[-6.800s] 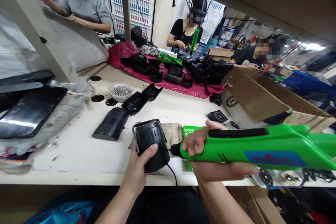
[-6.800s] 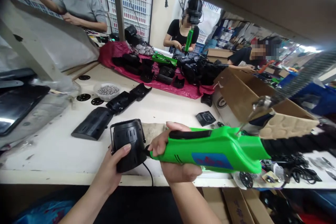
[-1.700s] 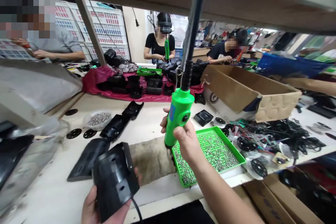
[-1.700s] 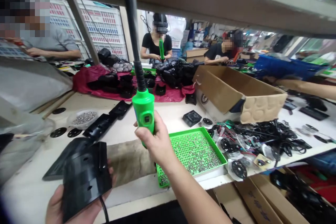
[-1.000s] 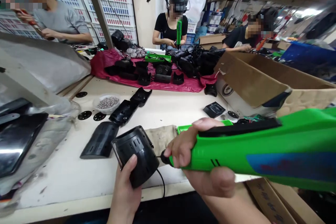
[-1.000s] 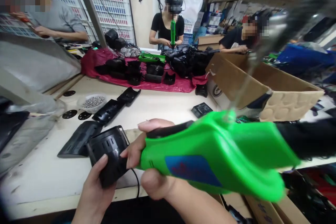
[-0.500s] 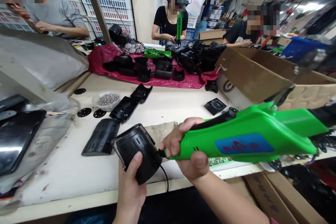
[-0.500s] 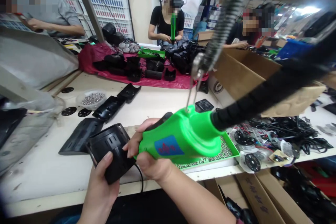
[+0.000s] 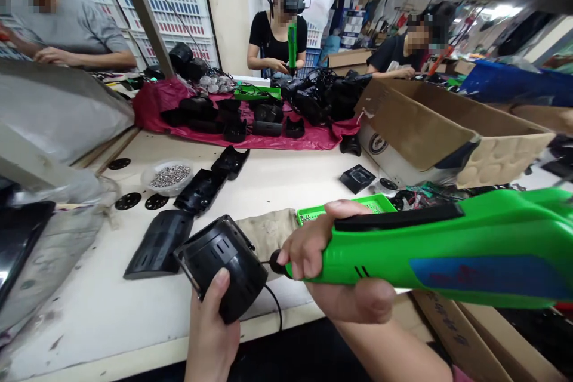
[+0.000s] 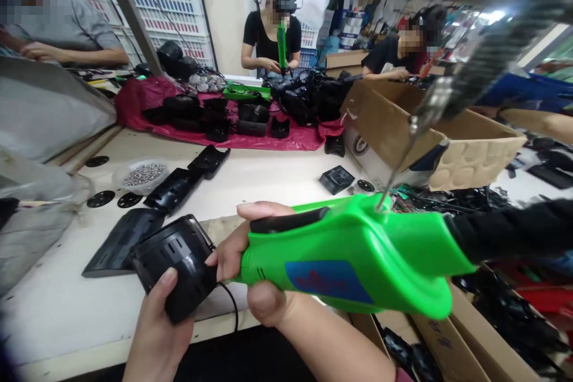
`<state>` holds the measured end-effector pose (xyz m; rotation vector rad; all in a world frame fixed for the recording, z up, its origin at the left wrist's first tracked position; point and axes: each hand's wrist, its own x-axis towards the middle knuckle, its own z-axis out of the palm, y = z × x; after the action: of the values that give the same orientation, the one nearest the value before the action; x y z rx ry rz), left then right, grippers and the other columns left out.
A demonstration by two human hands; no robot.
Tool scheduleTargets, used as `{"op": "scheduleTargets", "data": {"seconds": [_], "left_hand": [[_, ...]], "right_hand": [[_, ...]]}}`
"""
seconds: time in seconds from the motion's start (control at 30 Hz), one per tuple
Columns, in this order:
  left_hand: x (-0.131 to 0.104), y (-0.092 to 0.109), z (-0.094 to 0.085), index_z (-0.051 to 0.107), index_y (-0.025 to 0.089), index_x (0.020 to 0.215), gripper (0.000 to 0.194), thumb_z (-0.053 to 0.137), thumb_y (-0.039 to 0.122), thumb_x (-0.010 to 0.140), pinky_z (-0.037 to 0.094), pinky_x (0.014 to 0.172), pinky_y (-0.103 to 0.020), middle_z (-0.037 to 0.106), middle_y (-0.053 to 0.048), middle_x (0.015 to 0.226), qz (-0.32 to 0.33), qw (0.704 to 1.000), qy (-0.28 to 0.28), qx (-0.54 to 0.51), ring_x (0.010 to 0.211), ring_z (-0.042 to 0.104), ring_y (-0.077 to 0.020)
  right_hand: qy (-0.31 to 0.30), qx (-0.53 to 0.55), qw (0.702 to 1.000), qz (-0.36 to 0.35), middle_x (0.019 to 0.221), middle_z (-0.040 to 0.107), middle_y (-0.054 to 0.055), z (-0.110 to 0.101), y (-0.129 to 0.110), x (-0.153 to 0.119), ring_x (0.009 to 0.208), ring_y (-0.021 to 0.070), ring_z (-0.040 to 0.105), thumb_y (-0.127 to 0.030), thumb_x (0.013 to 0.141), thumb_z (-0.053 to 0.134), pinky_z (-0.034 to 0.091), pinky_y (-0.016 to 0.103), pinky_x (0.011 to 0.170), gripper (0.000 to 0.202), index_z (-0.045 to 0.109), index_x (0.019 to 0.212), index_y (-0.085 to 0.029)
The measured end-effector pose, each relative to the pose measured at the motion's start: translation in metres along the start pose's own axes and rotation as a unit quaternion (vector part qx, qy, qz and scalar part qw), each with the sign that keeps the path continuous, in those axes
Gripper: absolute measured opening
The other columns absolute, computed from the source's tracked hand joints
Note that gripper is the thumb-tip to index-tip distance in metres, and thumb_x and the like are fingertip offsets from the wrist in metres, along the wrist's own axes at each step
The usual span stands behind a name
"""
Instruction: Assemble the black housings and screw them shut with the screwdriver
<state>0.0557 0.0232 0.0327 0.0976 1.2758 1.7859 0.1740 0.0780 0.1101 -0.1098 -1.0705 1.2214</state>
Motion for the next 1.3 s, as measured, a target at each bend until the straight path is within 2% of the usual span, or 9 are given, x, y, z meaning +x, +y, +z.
{"op": "scheduleTargets", "data": {"seconds": [0.1,0.27,0.4,0.6,0.83,1.0,1.17,1.3], "left_hand": [[0.0,0.0,0.001,0.059,0.023,0.122,0.069,0.081,0.044,0.06,0.051,0.08,-0.028,0.069,-0.002,0.103,0.002,1.0,0.006,0.004,0.098,0.061,-0.0215],[-0.003,-0.001,0.006,0.063,0.021,0.115,0.069,0.085,0.041,0.053,0.052,0.074,-0.026,0.07,0.0,0.091,0.041,0.999,0.001,-0.002,0.084,0.064,-0.0174],[-0.005,-0.001,0.009,0.063,0.02,0.114,0.064,0.084,0.037,0.057,0.052,0.072,-0.025,0.071,0.001,0.085,0.071,0.997,0.011,0.0,0.082,0.065,-0.0168],[-0.006,-0.002,0.011,0.064,0.021,0.114,0.061,0.084,0.035,0.057,0.051,0.073,-0.024,0.07,0.002,0.085,0.068,0.998,0.008,0.0,0.081,0.064,-0.0153],[-0.001,-0.001,-0.003,0.061,0.022,0.121,0.064,0.079,0.04,0.062,0.052,0.077,-0.028,0.071,-0.003,0.104,0.026,0.999,-0.041,0.018,0.098,0.064,-0.0235],[0.0,-0.002,-0.008,0.059,0.023,0.124,0.07,0.08,0.038,0.059,0.056,0.079,-0.035,0.071,-0.005,0.103,-0.024,0.998,-0.056,0.029,0.096,0.065,-0.0267],[-0.003,-0.002,-0.005,0.06,0.023,0.123,0.072,0.084,0.036,0.057,0.055,0.085,-0.041,0.072,-0.002,0.086,-0.003,0.997,-0.05,0.066,0.088,0.068,-0.0258],[-0.004,-0.002,-0.005,0.058,0.023,0.125,0.075,0.084,0.036,0.056,0.055,0.085,-0.044,0.073,-0.002,0.085,0.003,0.995,-0.064,0.08,0.082,0.069,-0.0258]], "right_hand": [[0.0,0.01,1.0,0.006,0.058,0.052,-0.006,0.0,0.001,-0.001,0.049,0.0121,0.052,-0.052,0.079,0.07,0.056,0.029,0.056,0.045,0.059,0.114,-0.025],[-0.003,-0.006,1.0,0.017,0.054,0.048,-0.009,0.002,0.026,0.0,0.044,0.0105,0.047,-0.055,0.079,0.069,0.054,0.026,0.052,0.039,0.057,0.103,-0.027],[-0.01,0.018,1.0,0.017,0.054,0.047,-0.009,0.002,0.039,0.002,0.042,0.0092,0.046,-0.052,0.081,0.067,0.053,0.023,0.05,0.034,0.055,0.099,-0.026],[0.0,0.019,1.0,0.014,0.053,0.046,-0.008,-0.001,0.027,-0.002,0.043,0.0103,0.046,-0.05,0.078,0.07,0.052,0.024,0.049,0.034,0.059,0.098,-0.026],[0.015,0.003,1.0,0.021,0.053,0.051,-0.007,-0.001,0.002,0.003,0.044,0.0126,0.05,-0.053,0.078,0.069,0.054,0.028,0.05,0.041,0.06,0.107,-0.026],[0.023,-0.016,1.0,0.002,0.055,0.053,-0.006,-0.005,-0.01,0.008,0.047,0.0136,0.052,-0.053,0.077,0.07,0.056,0.029,0.052,0.042,0.061,0.108,-0.026],[0.036,-0.005,0.999,-0.035,0.056,0.054,-0.006,-0.001,-0.007,0.019,0.046,0.0141,0.053,-0.057,0.075,0.072,0.058,0.032,0.054,0.046,0.059,0.109,-0.028],[0.021,0.001,0.998,-0.052,0.056,0.052,-0.008,0.002,0.014,0.023,0.042,0.0119,0.05,-0.059,0.076,0.069,0.057,0.029,0.051,0.045,0.057,0.107,-0.029]]}}
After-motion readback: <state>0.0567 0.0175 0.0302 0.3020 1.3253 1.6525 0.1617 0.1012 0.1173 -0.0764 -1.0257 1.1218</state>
